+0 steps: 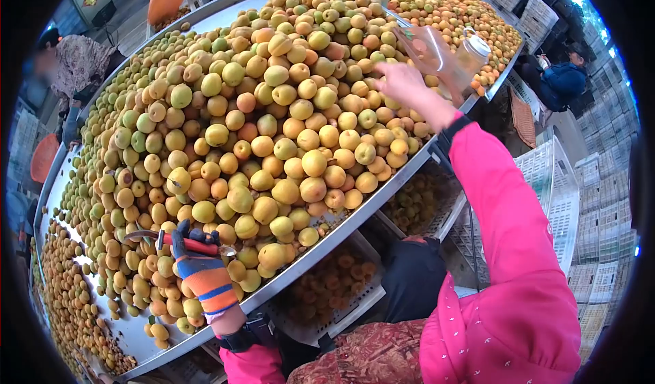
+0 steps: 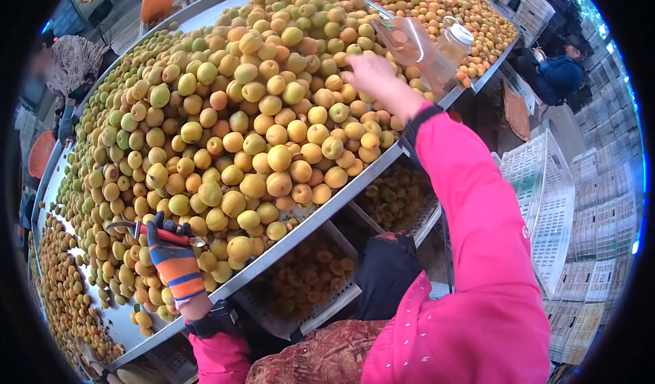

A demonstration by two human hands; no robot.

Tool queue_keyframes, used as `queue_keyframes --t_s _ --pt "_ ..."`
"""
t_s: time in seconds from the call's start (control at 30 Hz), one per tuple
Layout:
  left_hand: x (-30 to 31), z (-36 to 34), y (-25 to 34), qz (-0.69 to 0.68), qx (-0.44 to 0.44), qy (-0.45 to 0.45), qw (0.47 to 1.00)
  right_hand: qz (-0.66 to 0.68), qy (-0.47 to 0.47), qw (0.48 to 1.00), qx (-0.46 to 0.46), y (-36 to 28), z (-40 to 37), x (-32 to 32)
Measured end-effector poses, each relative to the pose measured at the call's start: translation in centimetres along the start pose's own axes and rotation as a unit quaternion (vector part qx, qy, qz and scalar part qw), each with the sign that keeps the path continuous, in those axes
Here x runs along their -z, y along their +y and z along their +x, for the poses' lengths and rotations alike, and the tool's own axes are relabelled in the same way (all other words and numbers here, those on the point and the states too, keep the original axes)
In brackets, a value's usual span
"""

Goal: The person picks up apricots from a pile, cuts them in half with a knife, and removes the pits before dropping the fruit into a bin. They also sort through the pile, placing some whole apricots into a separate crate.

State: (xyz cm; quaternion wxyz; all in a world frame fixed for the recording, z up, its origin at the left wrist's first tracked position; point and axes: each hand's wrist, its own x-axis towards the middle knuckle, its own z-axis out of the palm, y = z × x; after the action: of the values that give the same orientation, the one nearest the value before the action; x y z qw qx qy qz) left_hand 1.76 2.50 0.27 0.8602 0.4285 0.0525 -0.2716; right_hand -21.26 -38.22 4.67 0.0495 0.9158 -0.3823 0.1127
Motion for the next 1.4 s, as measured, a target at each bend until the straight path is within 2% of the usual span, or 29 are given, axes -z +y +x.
queue_keyframes --t_s 0.07,0.1,0.13,0.2,0.27,0.4,0.43,0.47,0.53,0.6,0.7,0.73,0.77,0.83,0.87,0.93,1.0,1.03,1.07,1.1,1.17,1.2,1.23,1.3,1.33,1.4 --pt "-0.2 -0.1 0.1 0.017 -0.007 0.009 1.0 -0.044 -0.002 0.999 -0.005 0.9 3.4 -1.5" --pt "-0.1 0.0 0.2 0.019 -0.007 0.021 1.0 -0.093 -0.057 0.994 -0.034 1.2 5.2 -2.6" --pt "-0.2 0.1 0.4 0.019 -0.008 0.032 0.999 -0.091 -0.057 0.994 -0.03 1.7 6.0 -3.9" --pt "-0.8 -0.2 0.9 0.031 -0.013 0.036 0.999 -0.133 -0.11 0.985 -0.021 2.8 6.6 -5.6" --pt "-0.6 -0.2 1.0 0.046 -0.013 0.04 0.998 -0.134 -0.117 0.983 -0.033 3.2 6.4 -6.3" --pt "0.0 -0.1 1.2 0.005 -0.012 0.03 0.999 -0.077 -0.069 0.993 -0.061 3.6 3.1 -3.0" --pt "-0.1 -0.2 1.3 0.006 -0.008 0.01 1.0 -0.016 -0.011 0.999 -0.051 4.4 1.5 -1.7" --pt "-0.4 -0.4 1.3 0.005 -0.004 0.003 1.0 0.043 0.049 0.997 -0.042 5.4 -0.6 -0.1" --pt "-0.8 -1.0 1.5 -0.005 -0.019 0.035 0.999 0.023 0.125 0.991 -0.052 6.9 -6.0 5.2" --pt "-0.2 -0.8 1.7 -0.015 -0.012 0.025 1.0 -0.06 0.195 0.971 -0.125 10.0 -12.3 10.1" --pt "0.5 -0.6 1.6 -0.026 0.001 -0.001 1.0 -0.166 0.232 0.942 -0.179 20.9 -25.8 15.2" --pt "0.7 -0.5 1.5 -0.033 -0.001 -0.016 0.999 -0.172 0.223 0.924 -0.26 23.5 -31.0 16.3" --pt "0.9 -0.3 1.3 -0.054 0.007 -0.023 0.998 -0.204 0.174 0.892 -0.364 24.4 -35.4 17.7" --pt "0.8 -0.4 1.0 -0.044 0.005 -0.016 0.999 -0.219 0.08 0.853 -0.466 26.0 -42.5 18.3" --pt "0.6 -0.5 0.7 -0.034 0.0 -0.006 0.999 -0.22 0.083 0.853 -0.467 26.9 -44.3 17.7" --pt "1.4 -0.1 0.3 -0.047 0.002 -0.034 0.998 -0.246 -0.039 0.819 -0.518 28.3 -46.6 16.2" --pt "1.6 0.1 0.3 -0.039 0.025 -0.015 0.999 -0.162 -0.02 0.884 -0.439 22.5 -38.3 17.0" --pt "1.6 0.1 0.3 -0.039 0.025 -0.016 0.999 -0.151 0.073 0.93 -0.327 25.4 -36.1 13.9" --pt "1.5 0.0 0.4 -0.04 0.016 -0.009 0.999 -0.051 0.137 0.956 -0.253 18.3 -28.9 14.4" --pt "1.5 0.0 0.5 -0.04 0.007 0.0 0.999 -0.005 0.121 0.976 -0.184 17.4 -24.0 12.3" --pt "1.4 0.3 0.6 -0.027 -0.002 0.015 1.0 0.104 0.049 0.981 -0.155 9.1 -15.1 10.3" --pt "1.3 0.6 0.5 -0.015 -0.01 0.027 0.999 0.13 0.091 0.985 -0.07 8.1 -11.6 6.7" --pt "1.4 0.9 0.5 -0.009 -0.014 0.034 0.999 0.115 0.064 0.991 -0.035 7.0 -8.2 4.1" --pt "2.0 1.4 0.5 -0.006 -0.008 0.025 1.0 0.097 -0.002 0.993 -0.062 3.8 -3.5 1.6" --pt "2.3 1.6 0.5 -0.004 -0.002 0.013 1.0 0.099 -0.007 0.993 -0.061 4.4 -2.3 -0.1" --pt "1.5 0.6 0.7 0.006 -0.013 0.023 1.0 0.101 -0.034 0.987 -0.117 5.0 -0.3 -3.7"
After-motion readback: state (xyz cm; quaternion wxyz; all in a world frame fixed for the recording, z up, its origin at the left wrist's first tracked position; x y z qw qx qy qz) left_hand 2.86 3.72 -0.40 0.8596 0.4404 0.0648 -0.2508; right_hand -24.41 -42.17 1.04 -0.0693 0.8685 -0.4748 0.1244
